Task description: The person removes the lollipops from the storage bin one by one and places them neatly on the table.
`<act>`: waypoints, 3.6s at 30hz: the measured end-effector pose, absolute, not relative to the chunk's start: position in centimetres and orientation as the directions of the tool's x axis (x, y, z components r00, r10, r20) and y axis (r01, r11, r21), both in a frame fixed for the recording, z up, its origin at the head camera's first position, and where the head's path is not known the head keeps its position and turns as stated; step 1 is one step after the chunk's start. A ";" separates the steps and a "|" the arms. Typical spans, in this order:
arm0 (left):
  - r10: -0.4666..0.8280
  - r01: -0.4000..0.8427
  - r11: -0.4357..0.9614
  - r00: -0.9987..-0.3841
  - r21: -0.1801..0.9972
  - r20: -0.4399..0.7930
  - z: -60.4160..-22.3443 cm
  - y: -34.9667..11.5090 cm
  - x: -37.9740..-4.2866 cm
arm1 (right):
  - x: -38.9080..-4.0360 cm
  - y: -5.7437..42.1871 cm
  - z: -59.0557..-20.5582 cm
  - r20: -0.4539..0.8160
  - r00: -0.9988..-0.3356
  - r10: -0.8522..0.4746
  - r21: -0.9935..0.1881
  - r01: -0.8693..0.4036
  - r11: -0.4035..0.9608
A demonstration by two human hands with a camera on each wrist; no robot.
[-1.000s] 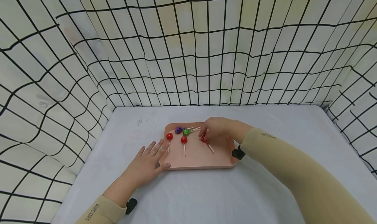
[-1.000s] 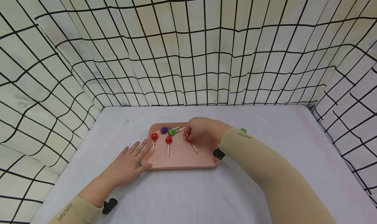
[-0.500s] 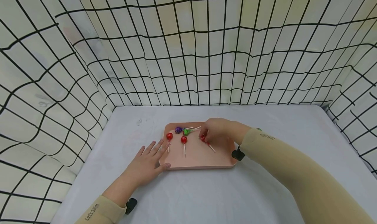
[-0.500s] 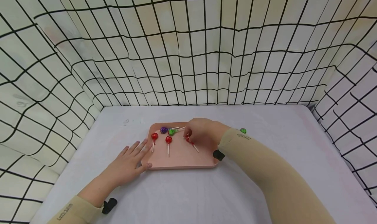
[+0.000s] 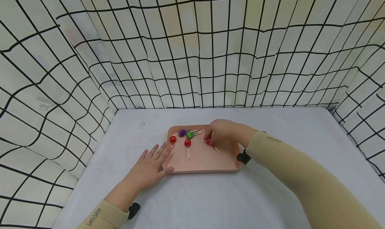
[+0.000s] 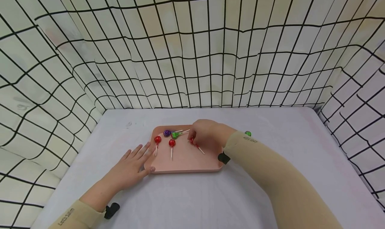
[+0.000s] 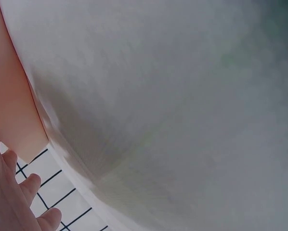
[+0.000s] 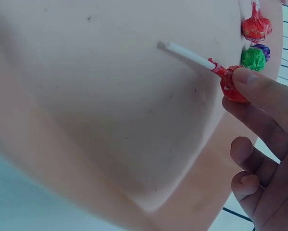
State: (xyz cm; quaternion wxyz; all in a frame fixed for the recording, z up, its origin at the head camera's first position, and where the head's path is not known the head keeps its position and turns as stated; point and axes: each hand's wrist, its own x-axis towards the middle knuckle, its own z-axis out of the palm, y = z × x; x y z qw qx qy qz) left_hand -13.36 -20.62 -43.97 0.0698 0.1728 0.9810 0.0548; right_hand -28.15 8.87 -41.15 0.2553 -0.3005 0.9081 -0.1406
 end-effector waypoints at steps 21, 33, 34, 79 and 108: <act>0.347 0.333 0.934 -0.931 0.131 -0.113 -44.0 -20.6 -13.4 | -28.9 11.5 -39.2 -0.284 -0.714 -0.640 -0.419 -0.508 0.753; 0.339 0.326 0.938 -0.932 0.116 -0.124 -44.0 -20.6 -13.4 | -29.0 15.0 -38.1 -0.217 -0.757 -0.617 -0.430 -0.493 0.756; 0.341 0.327 0.938 -0.932 0.117 -0.123 -43.9 -20.6 -13.4 | -28.9 15.4 -38.1 -0.211 -0.762 -0.613 -0.429 -0.491 0.758; 0.359 0.346 0.930 -0.928 0.119 -0.101 -43.8 -20.7 -13.4 | -26.2 32.2 -40.9 -0.225 -0.894 -0.387 -0.393 -0.280 0.876; 0.361 0.350 0.930 -0.928 0.113 -0.093 -44.3 -20.8 -13.6 | -26.5 32.2 -43.1 -0.232 -0.899 -0.370 -0.392 -0.262 0.882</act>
